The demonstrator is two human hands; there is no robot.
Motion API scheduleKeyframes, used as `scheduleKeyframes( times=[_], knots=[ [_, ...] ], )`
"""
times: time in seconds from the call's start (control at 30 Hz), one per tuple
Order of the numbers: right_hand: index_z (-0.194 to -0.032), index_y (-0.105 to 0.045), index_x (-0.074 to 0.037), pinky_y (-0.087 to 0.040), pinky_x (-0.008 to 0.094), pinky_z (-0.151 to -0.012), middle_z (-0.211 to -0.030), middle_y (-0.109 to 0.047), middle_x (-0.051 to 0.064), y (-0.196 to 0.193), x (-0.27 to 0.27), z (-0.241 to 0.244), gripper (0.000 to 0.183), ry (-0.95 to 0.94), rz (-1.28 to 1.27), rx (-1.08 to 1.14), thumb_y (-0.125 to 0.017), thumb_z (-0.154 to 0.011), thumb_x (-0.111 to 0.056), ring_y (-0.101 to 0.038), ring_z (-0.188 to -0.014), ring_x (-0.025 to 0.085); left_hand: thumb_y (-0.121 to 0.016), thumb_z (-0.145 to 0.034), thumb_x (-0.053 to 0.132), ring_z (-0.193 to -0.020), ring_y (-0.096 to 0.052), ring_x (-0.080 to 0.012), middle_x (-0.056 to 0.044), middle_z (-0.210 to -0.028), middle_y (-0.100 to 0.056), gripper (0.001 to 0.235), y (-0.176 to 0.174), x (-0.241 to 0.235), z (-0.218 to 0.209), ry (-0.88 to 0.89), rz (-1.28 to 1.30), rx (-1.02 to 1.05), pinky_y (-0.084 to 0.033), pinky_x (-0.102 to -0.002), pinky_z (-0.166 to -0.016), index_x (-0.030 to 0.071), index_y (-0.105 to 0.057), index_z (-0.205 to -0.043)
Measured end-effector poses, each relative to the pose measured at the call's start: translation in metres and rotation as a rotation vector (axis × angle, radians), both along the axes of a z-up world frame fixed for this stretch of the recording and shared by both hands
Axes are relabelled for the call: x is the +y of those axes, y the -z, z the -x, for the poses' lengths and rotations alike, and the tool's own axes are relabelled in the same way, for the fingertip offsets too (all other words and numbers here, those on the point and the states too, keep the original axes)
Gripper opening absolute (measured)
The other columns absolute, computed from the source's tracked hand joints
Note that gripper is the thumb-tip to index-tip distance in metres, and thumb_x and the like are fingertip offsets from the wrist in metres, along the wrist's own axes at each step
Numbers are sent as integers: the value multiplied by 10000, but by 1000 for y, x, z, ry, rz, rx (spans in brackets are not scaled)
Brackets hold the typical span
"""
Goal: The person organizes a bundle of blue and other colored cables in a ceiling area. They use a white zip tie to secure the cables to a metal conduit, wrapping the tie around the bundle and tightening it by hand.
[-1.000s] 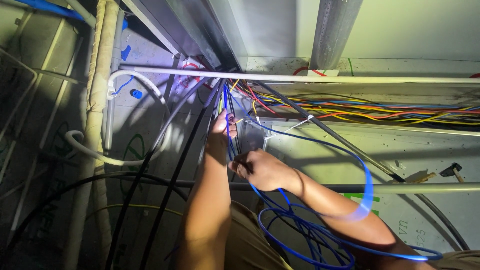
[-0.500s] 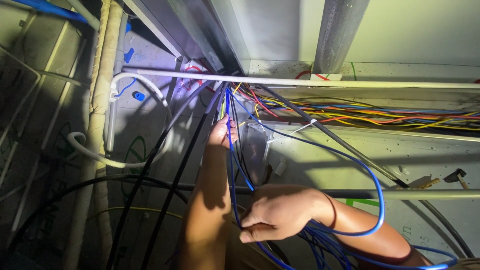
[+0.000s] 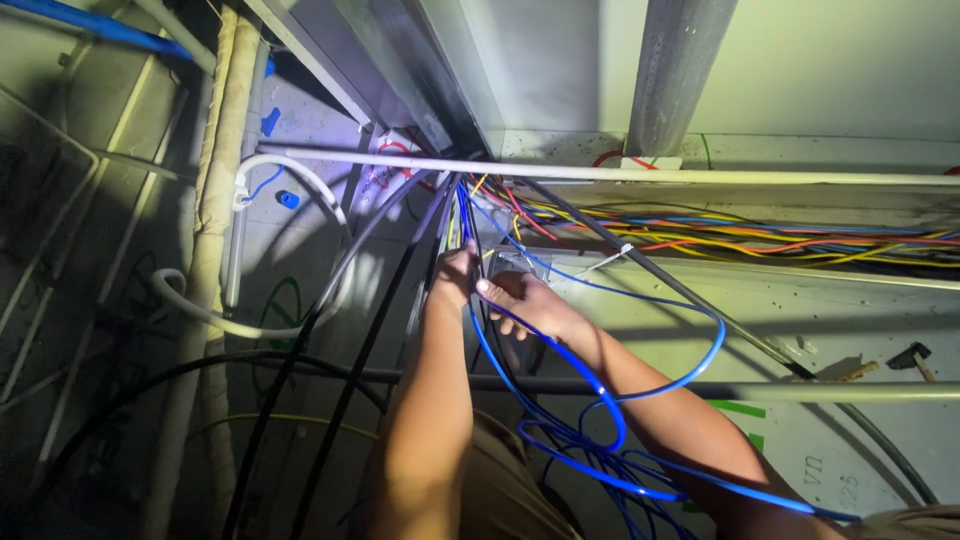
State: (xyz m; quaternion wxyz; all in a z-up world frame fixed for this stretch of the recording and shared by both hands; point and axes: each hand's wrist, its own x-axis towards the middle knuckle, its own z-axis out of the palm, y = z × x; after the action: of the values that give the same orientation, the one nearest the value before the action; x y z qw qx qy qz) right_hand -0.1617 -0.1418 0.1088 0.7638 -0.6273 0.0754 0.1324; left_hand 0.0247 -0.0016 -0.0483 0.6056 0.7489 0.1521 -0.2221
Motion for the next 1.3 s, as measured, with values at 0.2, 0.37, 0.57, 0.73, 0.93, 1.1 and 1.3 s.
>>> scheduleKeyframes(
  times=[0.2,0.37,0.57,0.73,0.93,1.1,1.3],
  knots=[
    [-1208,-590,178,-527,187,-351,-747,-643,154,15,26,3,495,106,-205,135,-739,-909,-187,-661,-517,163,-565,-985,618,-995,-708,-294,-109,-908,-762,559,25,-2,0,288,-336,20,-541,-370,-937,113,-757,-844],
    [-1017,-622,104,-460,252,-308,-631,-606,174,44,33,3,223,92,-135,157,-638,-905,-87,-606,-438,194,-618,-1000,442,-577,-576,-160,-49,-711,-632,442,84,-12,-20,28,-104,16,-480,-280,-539,4,-673,-977],
    [-868,-649,-57,-531,263,-474,-538,-620,94,73,38,7,262,54,236,-19,-594,-1032,-253,-657,-502,176,-608,-1005,356,-409,-520,-154,-33,-590,-568,350,54,-23,-6,1,-55,-9,-461,-306,-359,14,-623,-928],
    [-915,-628,-35,-571,382,-593,-594,-653,166,5,17,29,265,-161,433,-142,-554,-1046,-254,-688,-585,291,-563,-1002,364,-333,-376,-53,-19,-587,-542,297,37,-28,-10,-65,147,132,-312,-207,-265,102,-568,-863],
    [-994,-643,-69,-600,389,-631,-680,-702,168,-63,4,56,200,-401,557,-206,-526,-1050,-221,-709,-602,281,-523,-1034,401,-352,-339,-45,-10,-619,-550,315,8,-32,-6,-93,229,199,-274,-187,-270,120,-564,-897],
    [-1068,-658,-25,-551,390,-511,-656,-691,188,-101,-2,73,217,-534,622,-312,-498,-1057,-171,-670,-501,330,-434,-1054,397,-383,-332,-22,17,-621,-530,320,-49,-35,16,-93,281,229,-241,-145,-299,141,-553,-904],
    [-944,-505,-56,-410,521,-581,-751,-645,207,-145,-8,97,187,-680,761,-652,-500,-1064,-201,-575,-620,460,-443,-1086,459,-362,-303,-23,63,-637,-518,383,-1,-26,-7,-96,446,363,-170,-215,-319,166,-575,-877]
  ],
)
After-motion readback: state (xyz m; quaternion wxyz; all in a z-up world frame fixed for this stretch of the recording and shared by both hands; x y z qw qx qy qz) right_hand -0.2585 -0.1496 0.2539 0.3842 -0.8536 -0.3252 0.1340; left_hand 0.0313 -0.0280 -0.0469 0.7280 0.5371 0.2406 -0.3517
